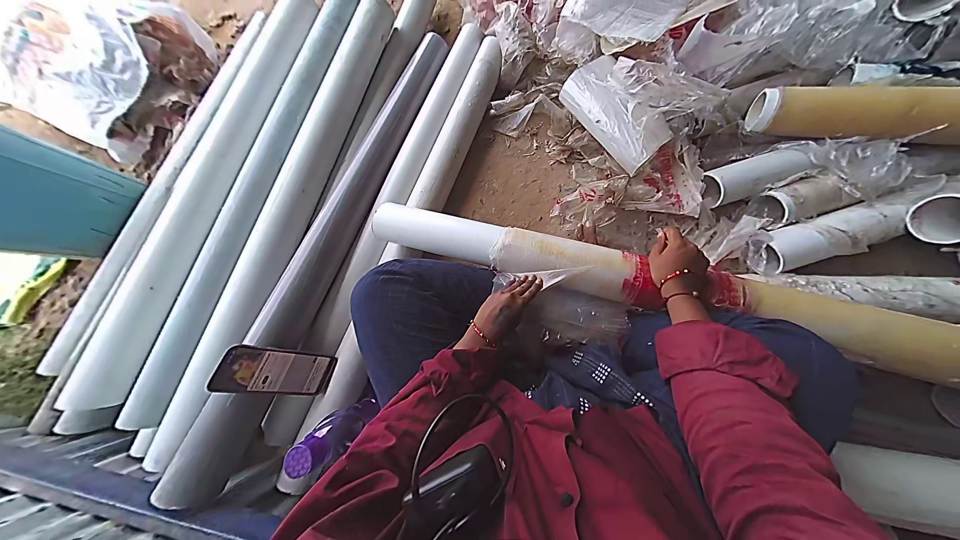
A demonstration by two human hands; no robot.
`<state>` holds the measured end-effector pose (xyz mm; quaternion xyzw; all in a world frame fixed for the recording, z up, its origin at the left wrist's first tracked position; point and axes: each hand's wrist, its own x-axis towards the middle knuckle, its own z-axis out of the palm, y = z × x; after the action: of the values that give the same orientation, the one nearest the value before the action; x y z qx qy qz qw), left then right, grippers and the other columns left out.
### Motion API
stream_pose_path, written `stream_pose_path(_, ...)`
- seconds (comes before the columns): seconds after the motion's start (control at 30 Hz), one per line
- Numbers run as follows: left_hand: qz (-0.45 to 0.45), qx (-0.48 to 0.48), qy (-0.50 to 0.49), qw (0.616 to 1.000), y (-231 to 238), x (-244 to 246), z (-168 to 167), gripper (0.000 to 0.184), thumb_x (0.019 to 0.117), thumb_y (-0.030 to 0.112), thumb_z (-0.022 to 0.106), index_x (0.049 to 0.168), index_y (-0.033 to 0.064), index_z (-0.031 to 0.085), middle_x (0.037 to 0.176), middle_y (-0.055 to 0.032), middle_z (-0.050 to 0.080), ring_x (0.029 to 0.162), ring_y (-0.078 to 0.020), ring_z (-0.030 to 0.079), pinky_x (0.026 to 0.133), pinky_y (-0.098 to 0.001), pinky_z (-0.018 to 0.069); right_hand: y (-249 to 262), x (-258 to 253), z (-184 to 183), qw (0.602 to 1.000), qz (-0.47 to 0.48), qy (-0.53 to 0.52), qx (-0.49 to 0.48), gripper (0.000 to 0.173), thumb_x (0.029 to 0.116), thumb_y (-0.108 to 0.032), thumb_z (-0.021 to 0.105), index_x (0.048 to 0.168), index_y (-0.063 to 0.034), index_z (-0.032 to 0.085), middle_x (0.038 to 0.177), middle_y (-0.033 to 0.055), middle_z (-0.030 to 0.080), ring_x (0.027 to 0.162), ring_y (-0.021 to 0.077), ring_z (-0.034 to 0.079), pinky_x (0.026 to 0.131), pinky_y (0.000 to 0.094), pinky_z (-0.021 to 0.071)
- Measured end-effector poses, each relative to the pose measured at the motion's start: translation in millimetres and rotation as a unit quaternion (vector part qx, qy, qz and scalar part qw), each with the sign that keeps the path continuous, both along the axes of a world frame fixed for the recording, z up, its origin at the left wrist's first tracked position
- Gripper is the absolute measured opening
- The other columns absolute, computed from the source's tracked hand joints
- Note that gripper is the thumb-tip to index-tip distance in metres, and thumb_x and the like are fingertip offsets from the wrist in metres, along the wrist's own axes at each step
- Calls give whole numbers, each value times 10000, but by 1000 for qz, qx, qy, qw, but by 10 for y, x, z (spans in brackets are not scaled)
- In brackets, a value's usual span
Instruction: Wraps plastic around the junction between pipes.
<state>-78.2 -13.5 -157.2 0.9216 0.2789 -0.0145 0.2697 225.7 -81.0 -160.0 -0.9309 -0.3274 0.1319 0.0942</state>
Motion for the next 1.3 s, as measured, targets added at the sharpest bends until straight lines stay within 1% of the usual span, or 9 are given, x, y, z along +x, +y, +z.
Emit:
stream_pose_path(0.23, 30, 153, -174, 972, -130, 98, 38, 262, 971, 10, 557, 1139, 10, 758, 1087, -192, 763, 1081, -378, 734, 869, -485, 606, -14, -41, -63, 999, 31, -22, 25, 372, 1110, -204, 395, 1254, 39, 639, 1136, 306, 698, 1106, 486, 669, 962, 639, 477)
stream_pose_path(0.3, 11, 134, -164, 977, -77, 402, 79, 324, 999, 127, 612, 1287, -1, 686, 1261, -206, 698, 1268, -381, 631, 1051, -491, 517, -24, -58, -57, 999, 30, -25, 25, 363, 1108, -200, 403, 1245, 32, 647, 1122, 307, 702, 1098, 482, 674, 953, 632, 486)
stream_pose_path(0.37, -31, 84, -73, 993, 39, 738, 61, 547, 1019, 233, 617, 1479, -39, 502, 1555, -220, 477, 1498, -355, 392, 1235, -501, 276, -4, -72, -17, 999, 27, -18, 15, 360, 1111, -189, 403, 1267, 35, 637, 1157, 303, 698, 1130, 471, 667, 986, 616, 471)
stream_pose_path(0.43, -66, 52, -12, 996, 141, 963, -97, 543, 1058, 191, 544, 1535, -36, 419, 1642, -191, 353, 1557, -321, 279, 1266, -497, 183, -1, -87, 52, 1000, 24, -13, -4, 368, 1111, -194, 404, 1309, 21, 627, 1207, 278, 694, 1177, 437, 657, 1031, 587, 457)
stream_pose_path(0.53, -79, 93, -100, 987, 121, 960, -321, 420, 1007, -75, 447, 1407, -69, 573, 1493, -217, 549, 1418, -363, 507, 1193, -486, 369, -25, -78, 78, 1000, 15, -8, -8, 373, 1111, -201, 403, 1327, 18, 615, 1213, 271, 694, 1188, 432, 652, 1035, 576, 458)
stream_pose_path(0.7, -83, 203, -167, 961, 14, 828, -441, 359, 975, -81, 481, 1293, -108, 644, 1352, -237, 655, 1253, -377, 652, 1069, -468, 507, -19, -48, -4, 1000, 6, -12, 20, 357, 1112, -206, 400, 1244, 34, 629, 1134, 293, 699, 1113, 465, 673, 970, 607, 489)
stream_pose_path(0.87, -30, 181, -148, 972, 91, 895, -443, 511, 1019, 205, 599, 1425, -99, 535, 1485, -247, 545, 1411, -379, 511, 1180, -516, 373, -5, -53, -18, 999, 10, -23, 23, 357, 1110, -196, 401, 1242, 44, 631, 1123, 300, 699, 1104, 476, 673, 954, 618, 490)
stream_pose_path(1.03, -67, 147, -102, 982, 177, 935, -332, 404, 995, -74, 479, 1385, -92, 581, 1460, -236, 573, 1381, -378, 544, 1164, -494, 404, -12, -48, -17, 999, 11, -23, 28, 359, 1112, -203, 403, 1251, 42, 627, 1129, 300, 698, 1093, 471, 679, 937, 617, 501)
stream_pose_path(1.3, -156, 174, -107, 966, -128, 605, -383, 369, 1006, -47, 431, 1317, -183, 575, 1354, -324, 614, 1238, -444, 642, 1055, -489, 514, -37, -31, -21, 999, -8, -29, 41, 369, 1113, -206, 387, 1274, 18, 632, 1101, 293, 707, 1054, 476, 691, 893, 629, 509)
